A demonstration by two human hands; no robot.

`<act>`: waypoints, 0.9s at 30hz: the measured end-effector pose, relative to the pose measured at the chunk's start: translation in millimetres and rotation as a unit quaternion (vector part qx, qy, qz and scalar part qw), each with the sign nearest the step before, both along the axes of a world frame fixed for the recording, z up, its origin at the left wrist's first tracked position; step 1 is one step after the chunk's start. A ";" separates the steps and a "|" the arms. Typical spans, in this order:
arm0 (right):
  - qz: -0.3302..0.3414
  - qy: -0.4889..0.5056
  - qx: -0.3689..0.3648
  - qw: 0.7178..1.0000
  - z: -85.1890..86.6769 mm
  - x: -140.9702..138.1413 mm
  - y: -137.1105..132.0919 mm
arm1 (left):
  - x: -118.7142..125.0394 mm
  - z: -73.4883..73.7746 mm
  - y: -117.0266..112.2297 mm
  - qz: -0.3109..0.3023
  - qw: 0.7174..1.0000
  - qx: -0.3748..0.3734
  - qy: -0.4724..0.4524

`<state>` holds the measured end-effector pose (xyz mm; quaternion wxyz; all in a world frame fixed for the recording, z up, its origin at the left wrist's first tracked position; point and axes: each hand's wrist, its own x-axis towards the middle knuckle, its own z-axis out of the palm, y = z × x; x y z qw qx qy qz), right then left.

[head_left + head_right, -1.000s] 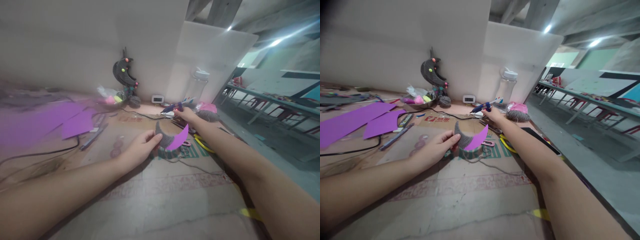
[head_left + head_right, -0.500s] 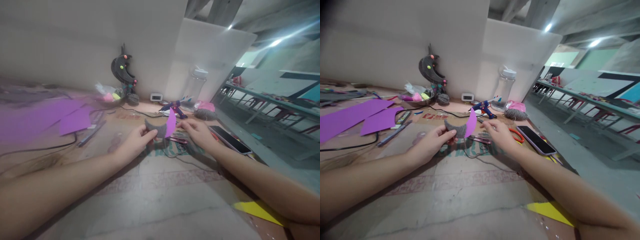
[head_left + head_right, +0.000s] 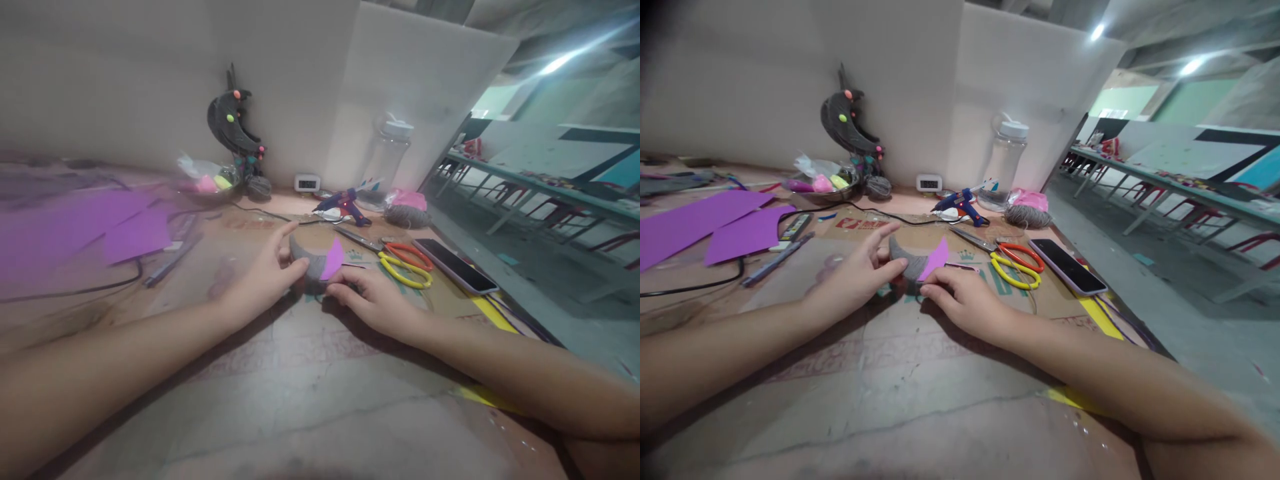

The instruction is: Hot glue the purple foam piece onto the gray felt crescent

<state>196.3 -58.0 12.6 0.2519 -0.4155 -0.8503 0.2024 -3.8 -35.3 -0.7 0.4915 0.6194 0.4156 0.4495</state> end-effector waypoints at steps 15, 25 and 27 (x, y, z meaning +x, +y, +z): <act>-0.040 0.032 0.097 0.994 9.5 13.9 9.6 | -0.9 -3.6 -9.9 -0.040 0.975 0.127 0.176; 0.016 0.047 0.104 0.993 14.4 7.0 -4.6 | 0.7 -1.6 -11.7 -0.016 0.949 0.223 0.222; 0.030 0.045 0.092 0.994 14.4 4.4 -7.8 | 0.0 -3.1 -10.8 -0.018 0.948 0.227 0.221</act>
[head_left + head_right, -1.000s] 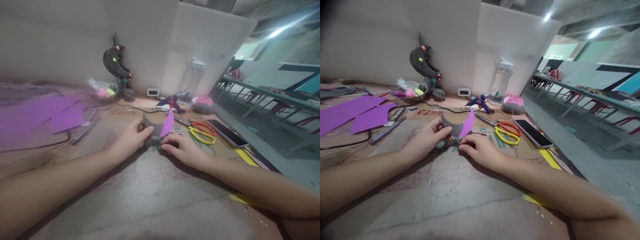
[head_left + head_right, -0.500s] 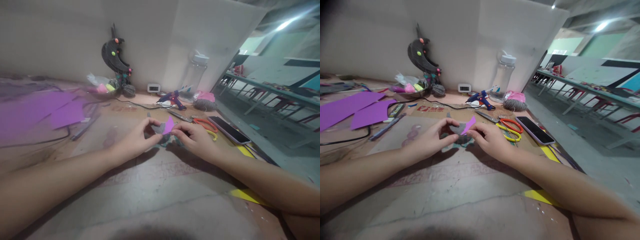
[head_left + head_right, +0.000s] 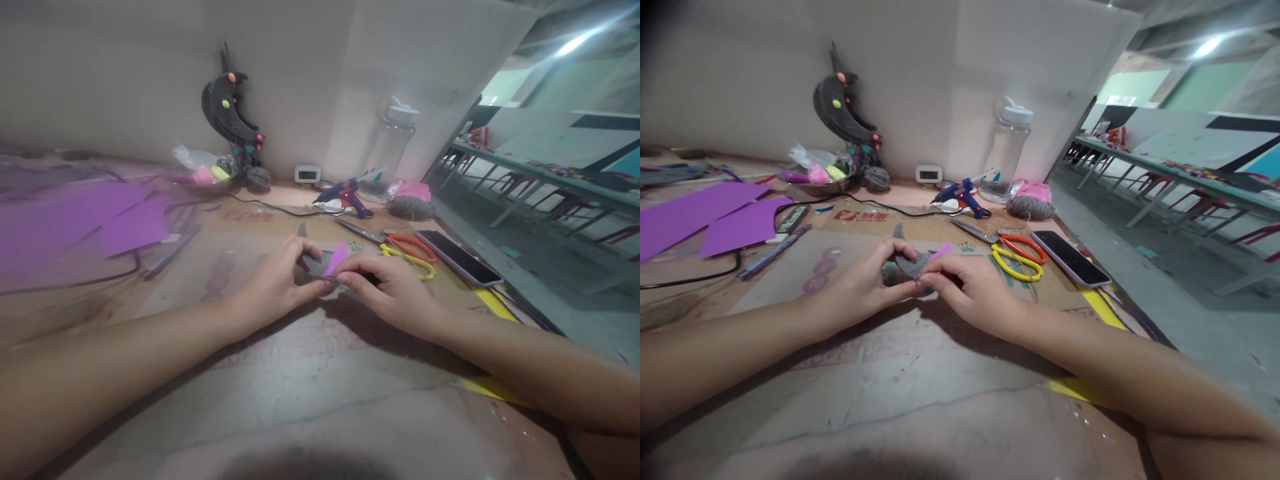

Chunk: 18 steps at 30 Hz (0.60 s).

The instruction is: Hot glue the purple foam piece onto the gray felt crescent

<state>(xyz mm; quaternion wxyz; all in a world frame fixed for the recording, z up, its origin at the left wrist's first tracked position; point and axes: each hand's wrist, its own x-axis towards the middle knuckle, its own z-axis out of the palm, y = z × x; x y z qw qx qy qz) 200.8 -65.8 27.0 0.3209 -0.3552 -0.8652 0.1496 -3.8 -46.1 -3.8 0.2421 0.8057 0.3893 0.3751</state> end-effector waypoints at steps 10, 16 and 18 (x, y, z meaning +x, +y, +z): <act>-0.026 -0.033 -0.024 0.999 11.2 9.5 10.2 | -0.8 2.2 -3.0 -0.008 0.999 0.029 0.014; -0.038 -0.032 -0.061 0.997 14.4 24.7 31.4 | -0.9 3.4 -5.1 0.002 1.000 0.022 0.003; -0.045 -0.032 -0.072 0.996 14.6 26.0 32.8 | -1.4 3.2 -4.6 0.003 1.000 0.017 -0.001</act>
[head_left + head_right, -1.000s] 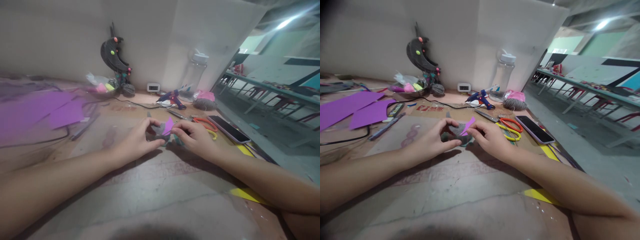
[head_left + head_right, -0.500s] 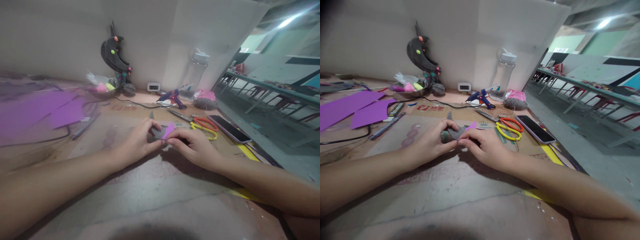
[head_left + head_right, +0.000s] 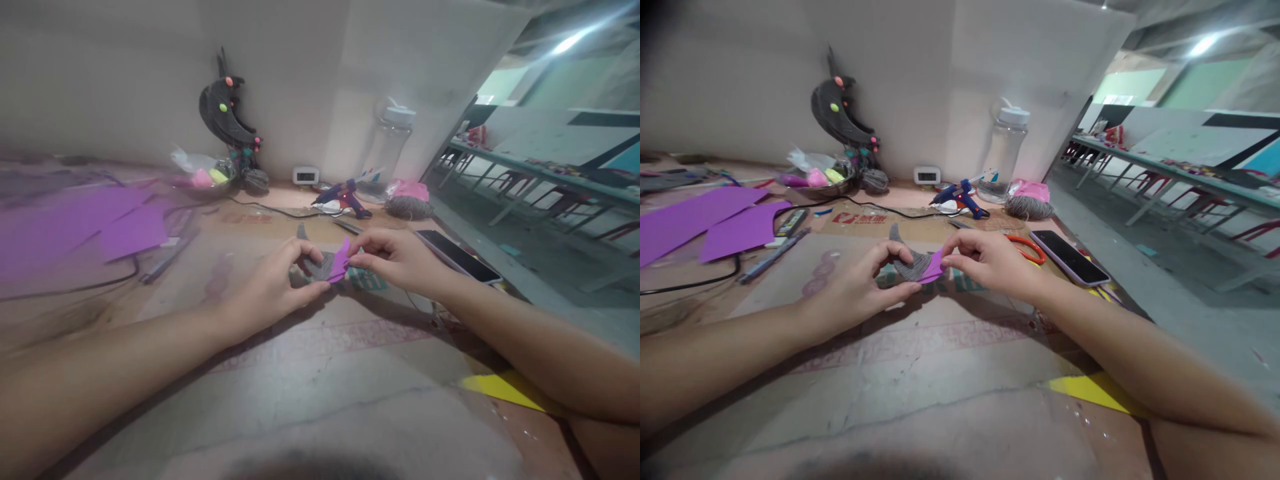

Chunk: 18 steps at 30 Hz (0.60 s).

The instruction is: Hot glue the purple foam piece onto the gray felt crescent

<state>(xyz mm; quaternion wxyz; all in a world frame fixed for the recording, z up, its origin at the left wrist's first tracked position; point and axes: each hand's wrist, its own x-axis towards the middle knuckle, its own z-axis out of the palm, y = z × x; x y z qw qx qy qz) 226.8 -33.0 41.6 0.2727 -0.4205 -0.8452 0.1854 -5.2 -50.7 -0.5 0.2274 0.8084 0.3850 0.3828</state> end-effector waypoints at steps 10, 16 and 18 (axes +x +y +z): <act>0.037 -0.052 -0.086 0.994 0.9 0.8 3.0 | -1.7 -0.9 -3.0 -0.032 0.999 -0.025 0.000; 0.017 -0.034 -0.119 0.992 0.0 -0.8 4.2 | -2.9 1.2 -2.5 -0.067 0.994 -0.084 -0.023; 0.008 -0.037 -0.127 0.991 0.3 -2.0 3.7 | -3.5 2.2 -1.8 -0.086 0.986 -0.135 -0.053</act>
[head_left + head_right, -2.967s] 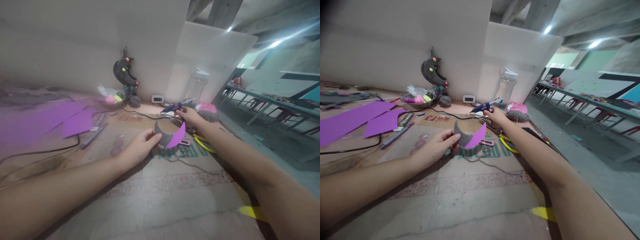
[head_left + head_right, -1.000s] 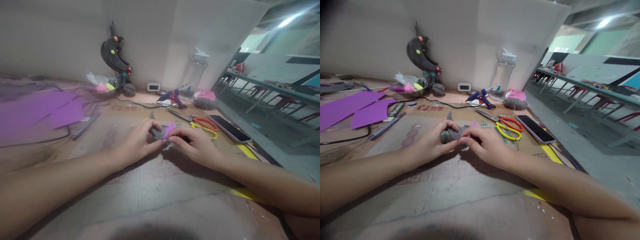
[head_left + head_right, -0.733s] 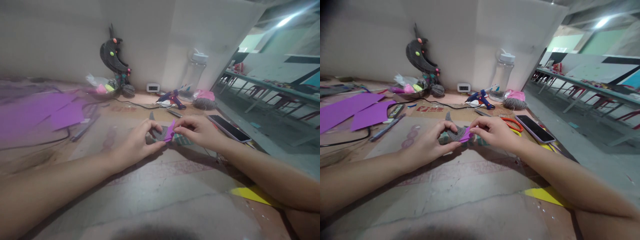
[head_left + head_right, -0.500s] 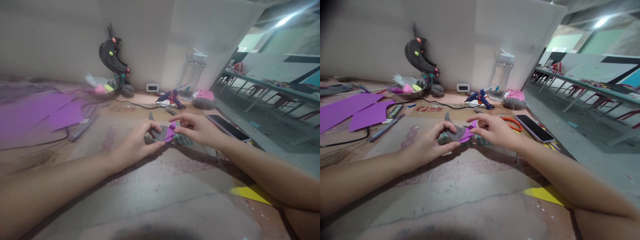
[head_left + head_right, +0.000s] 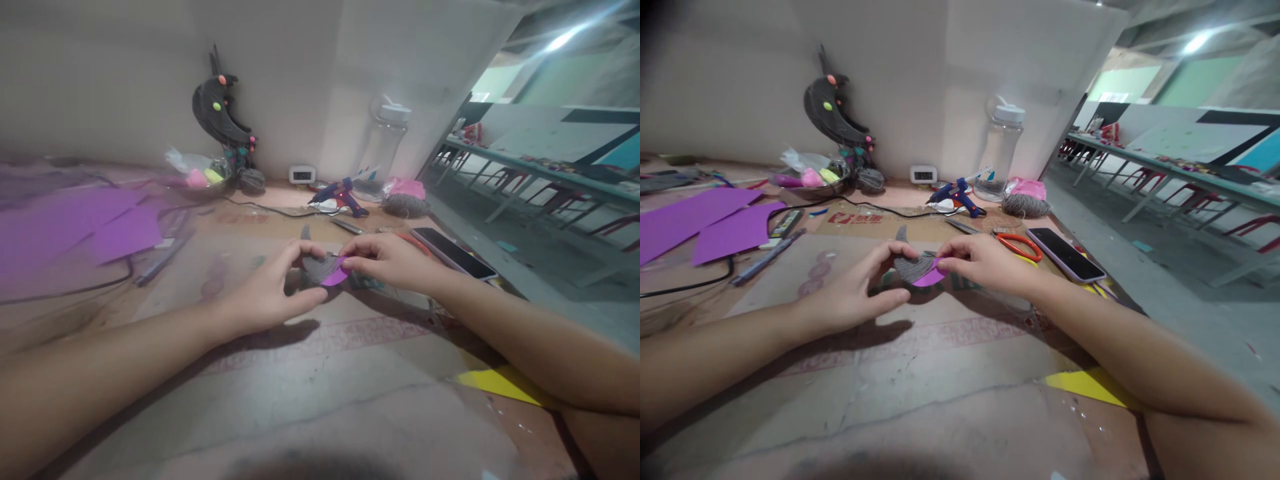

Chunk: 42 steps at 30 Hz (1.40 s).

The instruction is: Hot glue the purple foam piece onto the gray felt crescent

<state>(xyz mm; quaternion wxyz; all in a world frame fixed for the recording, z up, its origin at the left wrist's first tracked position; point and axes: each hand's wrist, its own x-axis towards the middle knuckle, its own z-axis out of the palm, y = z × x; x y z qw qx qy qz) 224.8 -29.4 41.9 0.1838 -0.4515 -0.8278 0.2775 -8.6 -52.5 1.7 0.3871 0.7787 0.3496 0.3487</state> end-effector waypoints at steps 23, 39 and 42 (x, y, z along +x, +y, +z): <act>-0.006 -0.023 0.052 0.998 -17.4 -11.7 -8.3 | 2.8 -10.0 22.0 0.040 0.985 -0.123 -0.114; -0.029 -0.005 0.055 0.998 -22.5 -8.8 -2.1 | 1.1 -11.4 26.2 -0.032 0.980 -0.153 -0.125; -0.032 0.000 0.059 0.998 -24.6 -7.0 0.4 | 0.7 -11.0 27.0 -0.039 0.978 -0.163 -0.127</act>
